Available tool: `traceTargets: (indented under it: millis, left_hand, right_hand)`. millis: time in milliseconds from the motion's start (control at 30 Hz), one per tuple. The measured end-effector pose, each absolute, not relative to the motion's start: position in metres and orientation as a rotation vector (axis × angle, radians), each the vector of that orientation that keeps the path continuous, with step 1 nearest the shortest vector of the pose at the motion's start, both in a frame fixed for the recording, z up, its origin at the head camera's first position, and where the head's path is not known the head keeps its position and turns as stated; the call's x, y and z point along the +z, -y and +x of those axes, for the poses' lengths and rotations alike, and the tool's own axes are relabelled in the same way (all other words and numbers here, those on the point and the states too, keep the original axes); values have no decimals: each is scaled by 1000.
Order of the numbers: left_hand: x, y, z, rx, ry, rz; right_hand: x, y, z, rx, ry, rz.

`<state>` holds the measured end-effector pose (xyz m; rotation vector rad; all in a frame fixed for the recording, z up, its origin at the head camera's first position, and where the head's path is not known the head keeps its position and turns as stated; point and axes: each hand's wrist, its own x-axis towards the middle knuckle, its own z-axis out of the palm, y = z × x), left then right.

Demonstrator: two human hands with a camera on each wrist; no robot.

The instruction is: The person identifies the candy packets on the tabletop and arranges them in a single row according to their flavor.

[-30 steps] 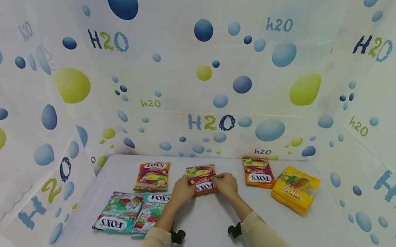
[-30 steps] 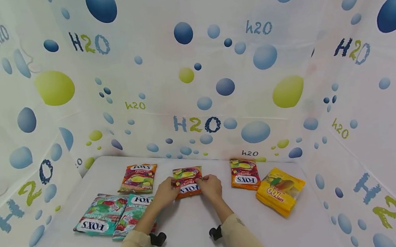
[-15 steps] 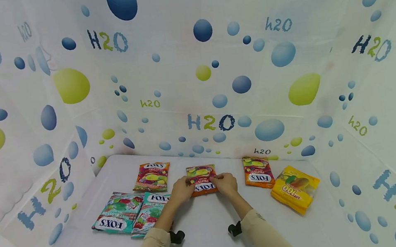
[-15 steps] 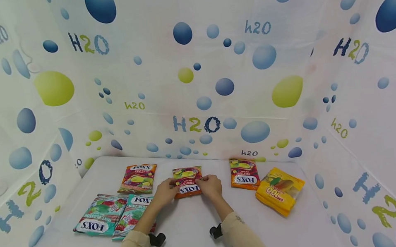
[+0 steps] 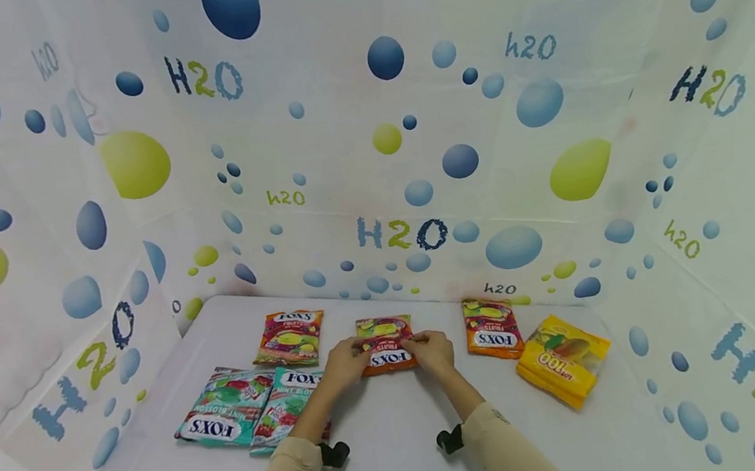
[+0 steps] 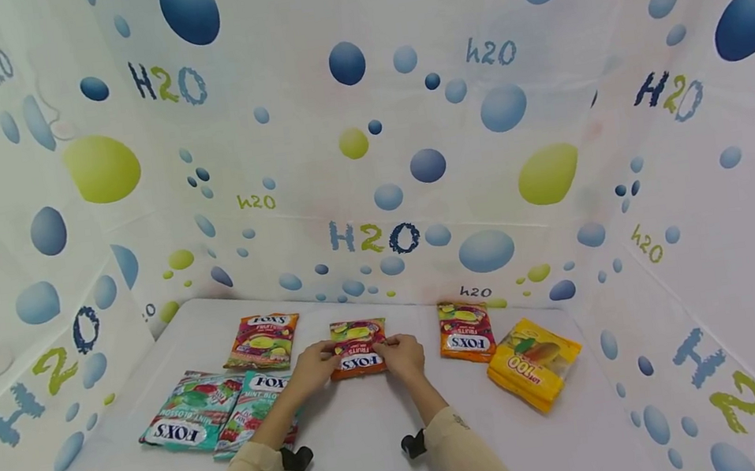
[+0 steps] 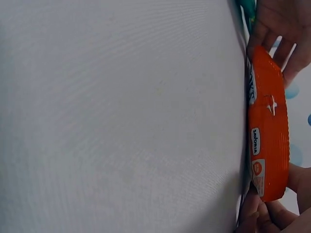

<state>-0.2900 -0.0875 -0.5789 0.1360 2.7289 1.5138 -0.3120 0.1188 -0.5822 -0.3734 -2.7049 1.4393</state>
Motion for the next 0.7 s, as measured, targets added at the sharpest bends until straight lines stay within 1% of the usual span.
traceTargets:
  millis: [700]
  left_hand:
    - [-574, 86, -286, 1558, -2770, 145]
  right_hand:
    - [-581, -120, -309, 1473, 2666, -392]
